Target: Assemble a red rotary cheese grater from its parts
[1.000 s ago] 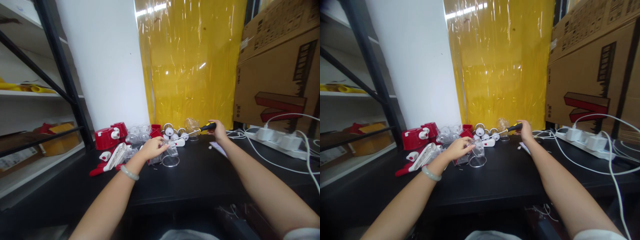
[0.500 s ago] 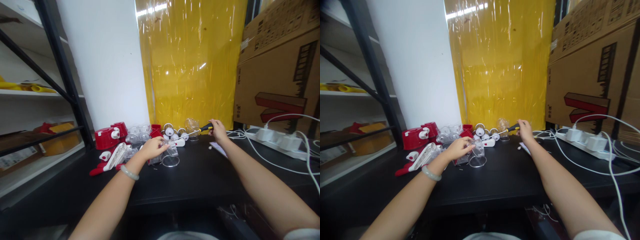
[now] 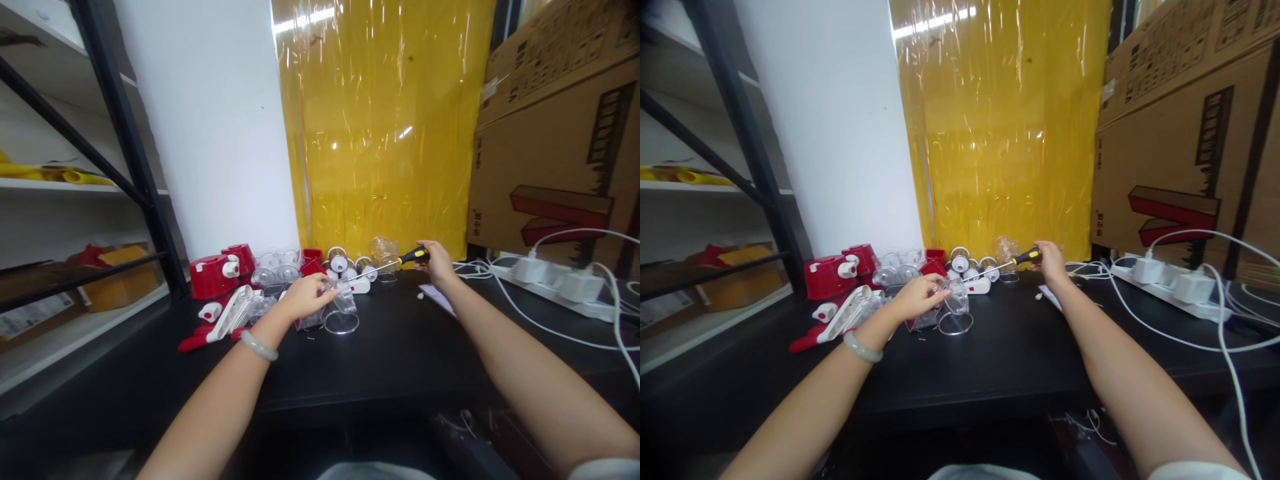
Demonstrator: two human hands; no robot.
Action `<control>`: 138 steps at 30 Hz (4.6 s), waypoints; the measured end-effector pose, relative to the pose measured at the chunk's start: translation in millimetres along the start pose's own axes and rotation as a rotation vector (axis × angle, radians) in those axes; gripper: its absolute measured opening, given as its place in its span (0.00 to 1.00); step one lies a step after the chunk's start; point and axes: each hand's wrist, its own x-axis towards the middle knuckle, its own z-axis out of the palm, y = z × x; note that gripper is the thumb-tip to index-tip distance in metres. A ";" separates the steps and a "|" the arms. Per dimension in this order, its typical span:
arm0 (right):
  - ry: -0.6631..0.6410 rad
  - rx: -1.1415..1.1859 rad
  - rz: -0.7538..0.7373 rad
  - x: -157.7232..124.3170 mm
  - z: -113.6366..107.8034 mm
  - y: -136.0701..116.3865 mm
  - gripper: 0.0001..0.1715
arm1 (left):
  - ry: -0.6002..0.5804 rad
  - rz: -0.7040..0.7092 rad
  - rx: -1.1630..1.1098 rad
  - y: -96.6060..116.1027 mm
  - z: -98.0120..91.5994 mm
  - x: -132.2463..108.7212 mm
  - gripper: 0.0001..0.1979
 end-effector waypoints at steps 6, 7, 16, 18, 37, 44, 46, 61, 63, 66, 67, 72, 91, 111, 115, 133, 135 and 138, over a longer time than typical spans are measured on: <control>0.007 -0.071 -0.064 -0.6 2.0 2.9 0.20 | -0.004 -0.019 -0.011 1.2 -0.7 0.0 0.25; 0.011 -0.077 -0.071 -1.3 2.3 2.6 0.20 | -0.005 -0.022 -0.015 1.2 -0.8 0.0 0.25; -0.025 0.015 0.019 -2.6 -0.4 -1.7 0.13 | -0.013 -0.018 -0.015 2.0 -1.9 0.4 0.24; -0.017 0.004 0.021 -1.6 -0.2 -1.2 0.14 | -0.015 -0.013 -0.016 2.4 -2.4 0.3 0.24; -0.004 -0.023 0.013 -3.4 1.9 -3.2 0.13 | 0.005 -0.003 -0.017 2.5 -1.6 0.6 0.24; 0.031 -0.040 -0.017 -2.6 3.6 0.1 0.13 | 0.012 0.002 -0.018 0.6 -0.5 0.0 0.24; 0.026 -0.064 -0.035 -2.6 4.0 1.2 0.16 | 0.011 -0.005 -0.015 0.8 -0.7 0.0 0.24; 0.030 -0.020 0.010 -5.0 3.9 -3.8 0.11 | 0.000 -0.009 -0.010 3.1 -1.8 0.3 0.24; 0.041 -0.033 -0.001 -5.2 4.8 -3.1 0.11 | -0.001 -0.013 -0.009 3.3 -2.1 0.3 0.24; 0.030 -0.063 -0.036 -4.3 4.9 -0.5 0.18 | -0.003 -0.014 -0.011 3.0 -2.5 0.3 0.24; 0.026 -0.074 -0.049 -3.8 4.6 0.5 0.20 | -0.004 -0.012 -0.013 2.7 -2.5 0.3 0.24; 0.021 -0.054 -0.018 -1.5 1.5 2.4 0.16 | -0.002 -0.012 -0.009 1.5 -1.7 0.6 0.24; 0.016 -0.048 -0.037 -0.2 4.4 4.2 0.17 | -0.010 -0.015 -0.014 1.5 -1.4 0.6 0.23; 0.017 -0.052 -0.004 -1.0 3.8 2.4 0.19 | 0.004 -0.009 -0.017 2.3 -1.7 0.5 0.24; 0.033 -0.113 -0.034 -0.2 3.7 3.9 0.21 | -0.004 -0.012 -0.014 1.7 -1.5 0.9 0.24; 0.021 -0.045 0.012 -2.5 5.0 0.7 0.18 | -0.007 -0.006 -0.016 1.3 -1.2 0.6 0.24; 0.034 -0.068 0.001 -2.5 5.5 1.5 0.20 | -0.002 -0.003 -0.017 0.6 -0.7 0.7 0.24; 0.036 -0.093 -0.010 -2.7 5.3 1.6 0.18 | 0.002 -0.002 -0.019 -0.5 0.2 0.7 0.24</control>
